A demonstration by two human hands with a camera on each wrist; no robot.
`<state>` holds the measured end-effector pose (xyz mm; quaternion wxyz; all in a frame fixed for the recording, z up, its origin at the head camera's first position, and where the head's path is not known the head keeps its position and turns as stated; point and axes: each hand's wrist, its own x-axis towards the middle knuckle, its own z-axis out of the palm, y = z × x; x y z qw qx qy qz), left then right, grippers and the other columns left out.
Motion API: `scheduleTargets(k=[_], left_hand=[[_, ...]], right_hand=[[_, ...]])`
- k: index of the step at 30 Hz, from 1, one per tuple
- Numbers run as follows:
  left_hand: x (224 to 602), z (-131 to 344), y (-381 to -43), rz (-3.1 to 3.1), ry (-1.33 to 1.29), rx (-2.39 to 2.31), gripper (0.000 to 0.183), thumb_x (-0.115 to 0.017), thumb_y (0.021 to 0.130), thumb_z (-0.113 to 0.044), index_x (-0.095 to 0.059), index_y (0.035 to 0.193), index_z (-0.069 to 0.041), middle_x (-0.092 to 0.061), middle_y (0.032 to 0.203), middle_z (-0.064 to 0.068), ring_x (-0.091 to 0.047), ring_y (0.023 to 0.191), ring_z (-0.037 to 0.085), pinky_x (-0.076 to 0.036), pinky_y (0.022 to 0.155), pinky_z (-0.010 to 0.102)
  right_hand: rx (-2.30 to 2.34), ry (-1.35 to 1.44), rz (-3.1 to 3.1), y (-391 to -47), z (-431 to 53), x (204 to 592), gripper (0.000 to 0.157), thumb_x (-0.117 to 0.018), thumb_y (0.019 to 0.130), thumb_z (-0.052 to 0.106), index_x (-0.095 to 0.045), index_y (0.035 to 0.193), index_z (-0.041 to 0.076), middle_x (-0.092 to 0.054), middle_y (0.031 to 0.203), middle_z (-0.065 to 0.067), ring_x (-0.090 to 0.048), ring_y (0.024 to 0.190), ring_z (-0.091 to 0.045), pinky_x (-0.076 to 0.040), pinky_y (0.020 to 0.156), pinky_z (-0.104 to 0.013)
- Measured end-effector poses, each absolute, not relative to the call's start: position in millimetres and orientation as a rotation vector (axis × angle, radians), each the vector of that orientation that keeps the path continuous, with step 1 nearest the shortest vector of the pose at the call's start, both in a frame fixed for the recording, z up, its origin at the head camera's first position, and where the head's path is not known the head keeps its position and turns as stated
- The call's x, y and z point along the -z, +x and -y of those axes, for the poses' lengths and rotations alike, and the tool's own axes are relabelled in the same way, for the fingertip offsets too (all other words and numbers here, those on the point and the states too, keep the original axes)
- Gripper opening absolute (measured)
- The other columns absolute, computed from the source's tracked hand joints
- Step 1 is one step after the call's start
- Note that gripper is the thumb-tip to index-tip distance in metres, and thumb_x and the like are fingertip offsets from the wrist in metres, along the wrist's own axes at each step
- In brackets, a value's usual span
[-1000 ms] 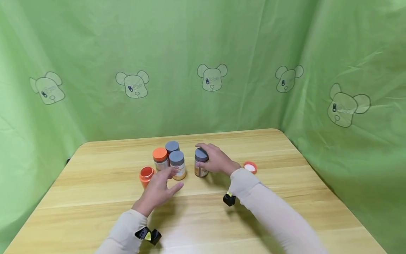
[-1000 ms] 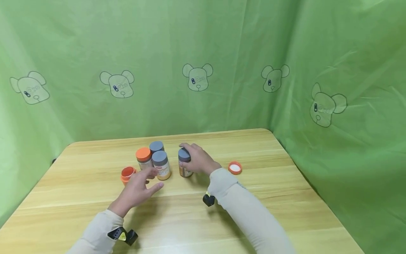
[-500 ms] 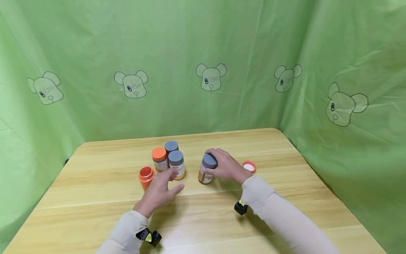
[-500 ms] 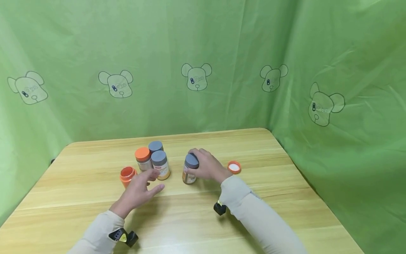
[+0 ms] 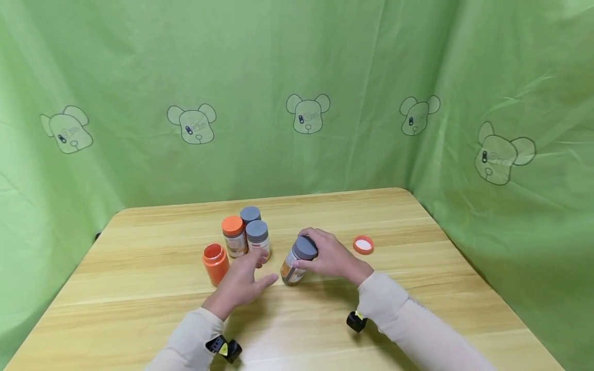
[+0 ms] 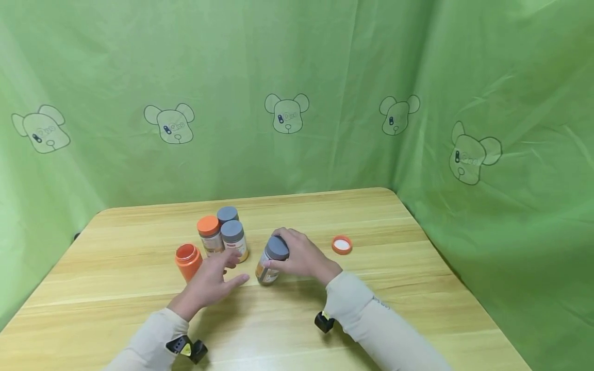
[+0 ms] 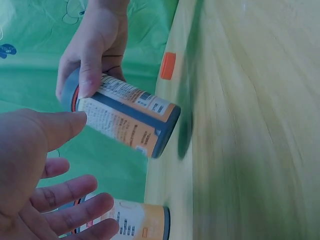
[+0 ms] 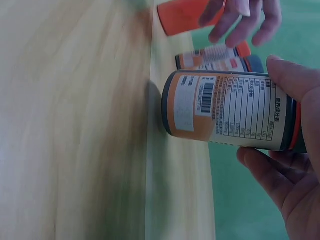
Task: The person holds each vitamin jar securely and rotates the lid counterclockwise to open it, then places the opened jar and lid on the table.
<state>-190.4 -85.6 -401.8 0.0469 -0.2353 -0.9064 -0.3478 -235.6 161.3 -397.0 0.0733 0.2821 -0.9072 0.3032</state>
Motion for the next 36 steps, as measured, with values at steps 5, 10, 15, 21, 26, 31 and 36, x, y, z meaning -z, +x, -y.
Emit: scheduleTargets(k=[5, 10, 15, 21, 26, 31, 36], left_hand=[[401, 79, -188, 2.75, -0.776, 1.092, 0.064, -0.078, 0.082, -0.035, -0.05, 0.129, -0.002, -0.061, 0.118, 0.017, -0.061, 0.104, 0.03, -0.049, 0.087, 0.045], [402, 72, -189, 2.744, -0.822, 1.079, 0.073, -0.08, 0.078, -0.041, -0.048, 0.131, -0.003, -0.06, 0.118, 0.015, -0.06, 0.102, 0.027, -0.049, 0.085, 0.042], [402, 65, -188, 2.716, -0.846, 0.934, 0.074, -0.078, 0.076, -0.052, -0.05, 0.127, -0.007, -0.06, 0.102, 0.003, -0.057, 0.084, 0.014, -0.049, 0.071, 0.032], [404, 60, -188, 2.641, -0.833, 0.796, 0.069, -0.078, 0.071, -0.058, -0.053, 0.115, -0.01, -0.058, 0.088, -0.003, -0.057, 0.073, 0.01, -0.048, 0.06, 0.027], [407, 58, -189, 2.589, -0.805, 0.75, 0.066, -0.081, 0.069, -0.055, -0.054, 0.107, -0.009, -0.059, 0.082, -0.002, -0.057, 0.067, 0.011, -0.047, 0.054, 0.027], [407, 59, -190, 2.597, -0.795, 0.759, 0.067, -0.083, 0.067, -0.054, -0.055, 0.106, -0.008, -0.058, 0.08, -0.001, -0.057, 0.065, 0.01, -0.046, 0.053, 0.025], [407, 60, -190, 2.617, -0.801, 0.743, 0.065, -0.082, 0.069, -0.052, -0.055, 0.106, -0.007, -0.058, 0.078, 0.0, -0.056, 0.062, 0.01, -0.045, 0.052, 0.023]], right_hand=[[-0.955, 0.881, 2.696, -226, -156, 392, 0.065, -0.08, 0.078, 0.043, -0.053, 0.125, 0.008, -0.061, 0.106, -0.003, -0.058, 0.088, -0.014, -0.05, 0.073, -0.031], [-1.01, 0.895, 2.694, -216, -148, 385, 0.064, -0.079, 0.079, 0.043, -0.051, 0.126, 0.009, -0.06, 0.105, -0.004, -0.058, 0.087, -0.013, -0.05, 0.071, -0.03], [-1.052, 0.9, 2.682, -211, -143, 380, 0.061, -0.079, 0.079, 0.041, -0.051, 0.124, 0.011, -0.059, 0.101, -0.001, -0.057, 0.083, -0.012, -0.049, 0.068, -0.028], [-1.103, 0.9, 2.677, -208, -139, 380, 0.056, -0.079, 0.08, 0.037, -0.051, 0.121, 0.012, -0.06, 0.101, -0.001, -0.057, 0.082, -0.012, -0.049, 0.067, -0.028], [-1.109, 0.921, 2.658, -208, -137, 379, 0.056, -0.079, 0.079, 0.036, -0.05, 0.121, 0.012, -0.06, 0.1, -0.002, -0.058, 0.082, -0.012, -0.049, 0.067, -0.028], [-1.038, 0.999, 2.637, -210, -140, 381, 0.055, -0.075, 0.084, 0.035, -0.049, 0.123, 0.007, -0.059, 0.097, -0.002, -0.058, 0.081, -0.012, -0.05, 0.067, -0.028], [-0.931, 1.006, 2.628, -210, -142, 380, 0.04, -0.061, 0.094, 0.037, -0.052, 0.118, 0.007, -0.059, 0.086, 0.0, -0.055, 0.071, -0.011, -0.047, 0.06, -0.027]])
